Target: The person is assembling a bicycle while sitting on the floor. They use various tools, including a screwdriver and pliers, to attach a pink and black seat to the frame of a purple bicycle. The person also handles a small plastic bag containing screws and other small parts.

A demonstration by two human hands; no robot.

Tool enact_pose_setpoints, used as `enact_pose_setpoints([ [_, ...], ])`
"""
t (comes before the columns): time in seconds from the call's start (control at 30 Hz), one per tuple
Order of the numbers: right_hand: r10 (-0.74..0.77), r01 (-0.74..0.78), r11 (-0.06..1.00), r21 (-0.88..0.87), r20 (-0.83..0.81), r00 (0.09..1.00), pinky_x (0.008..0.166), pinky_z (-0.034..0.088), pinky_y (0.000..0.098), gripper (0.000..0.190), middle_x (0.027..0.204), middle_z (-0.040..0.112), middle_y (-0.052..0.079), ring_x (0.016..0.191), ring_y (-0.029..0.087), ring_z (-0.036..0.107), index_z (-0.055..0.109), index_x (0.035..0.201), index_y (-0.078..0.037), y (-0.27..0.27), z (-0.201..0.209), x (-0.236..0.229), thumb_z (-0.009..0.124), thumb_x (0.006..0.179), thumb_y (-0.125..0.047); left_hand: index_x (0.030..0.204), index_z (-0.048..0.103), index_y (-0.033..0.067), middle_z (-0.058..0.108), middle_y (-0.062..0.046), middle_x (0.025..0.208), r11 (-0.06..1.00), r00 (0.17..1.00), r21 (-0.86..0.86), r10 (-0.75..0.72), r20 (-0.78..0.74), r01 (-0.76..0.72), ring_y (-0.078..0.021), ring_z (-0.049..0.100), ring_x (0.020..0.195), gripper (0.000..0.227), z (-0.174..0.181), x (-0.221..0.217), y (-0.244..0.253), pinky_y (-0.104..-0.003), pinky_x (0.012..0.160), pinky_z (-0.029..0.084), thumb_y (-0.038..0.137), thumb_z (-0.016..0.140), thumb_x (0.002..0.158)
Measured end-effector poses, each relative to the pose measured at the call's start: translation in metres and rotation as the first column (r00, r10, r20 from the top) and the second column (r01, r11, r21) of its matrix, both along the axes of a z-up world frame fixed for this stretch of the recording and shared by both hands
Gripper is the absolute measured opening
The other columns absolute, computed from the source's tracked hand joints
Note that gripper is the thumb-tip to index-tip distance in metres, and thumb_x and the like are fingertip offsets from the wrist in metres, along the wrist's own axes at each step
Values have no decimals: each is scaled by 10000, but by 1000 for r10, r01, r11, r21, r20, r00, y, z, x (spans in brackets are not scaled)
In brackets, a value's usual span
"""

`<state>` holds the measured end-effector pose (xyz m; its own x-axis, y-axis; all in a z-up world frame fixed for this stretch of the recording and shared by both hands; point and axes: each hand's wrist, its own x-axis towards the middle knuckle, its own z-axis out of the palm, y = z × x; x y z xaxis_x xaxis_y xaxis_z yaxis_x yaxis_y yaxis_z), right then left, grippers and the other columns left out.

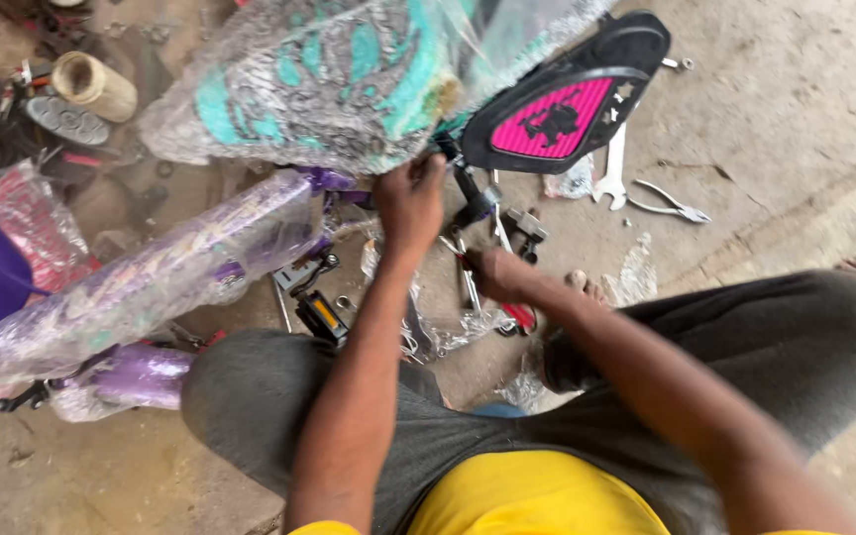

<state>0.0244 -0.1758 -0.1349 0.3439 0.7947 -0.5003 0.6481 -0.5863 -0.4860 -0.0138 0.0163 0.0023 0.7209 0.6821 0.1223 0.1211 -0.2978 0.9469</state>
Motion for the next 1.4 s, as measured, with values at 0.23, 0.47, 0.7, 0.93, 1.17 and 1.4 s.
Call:
enact_pose_setpoints([
  [0.23,-126,653,673,347,-816,564,884,631,406,195,1027,722,115,974,249,745,604,1155,0,-42,227,53,545,1003,-108,1008,758,82,738,-69,822,860,866,-276,-478,-145,428,-188,715,766,595,36,-46,-35,-338,722,549,615,494,987],
  [0.47,-112,864,107,491,-858,501,801,650,453,111,917,693,121,848,257,731,545,1165,-34,-28,235,56,599,1074,-68,1002,692,36,614,-179,752,813,737,-66,-556,-384,579,-272,637,689,560,51,-55,-62,-405,683,505,592,624,1010],
  [0.7,-383,-35,649,760,366,848,893,626,380,220,1102,716,117,1016,195,716,710,1146,15,-75,302,104,539,1054,117,1220,752,227,757,-30,963,839,725,-4,-474,-501,545,-196,733,799,499,62,-74,-10,-379,720,584,502,782,805],
  [0.93,-96,-238,787,569,494,864,628,561,333,173,821,670,1,742,157,641,823,1012,-157,-50,268,56,850,842,-173,1134,794,215,755,0,949,827,787,156,-431,-441,540,-179,741,829,433,65,-84,-8,-353,771,611,365,884,738],
  [1.17,-59,-254,802,540,495,867,609,571,280,99,820,685,-18,718,115,626,830,966,-192,-49,262,64,833,867,-179,1106,793,192,754,4,921,855,834,135,-433,-342,500,-170,738,809,460,63,-86,-8,-340,739,609,358,901,691],
  [1.4,81,-377,785,491,522,849,542,551,247,188,754,628,4,682,115,591,812,1045,-184,-39,230,56,770,894,-81,881,737,147,686,16,768,778,670,112,-448,-592,619,-114,643,675,271,50,-83,-17,-317,706,560,396,843,859],
])
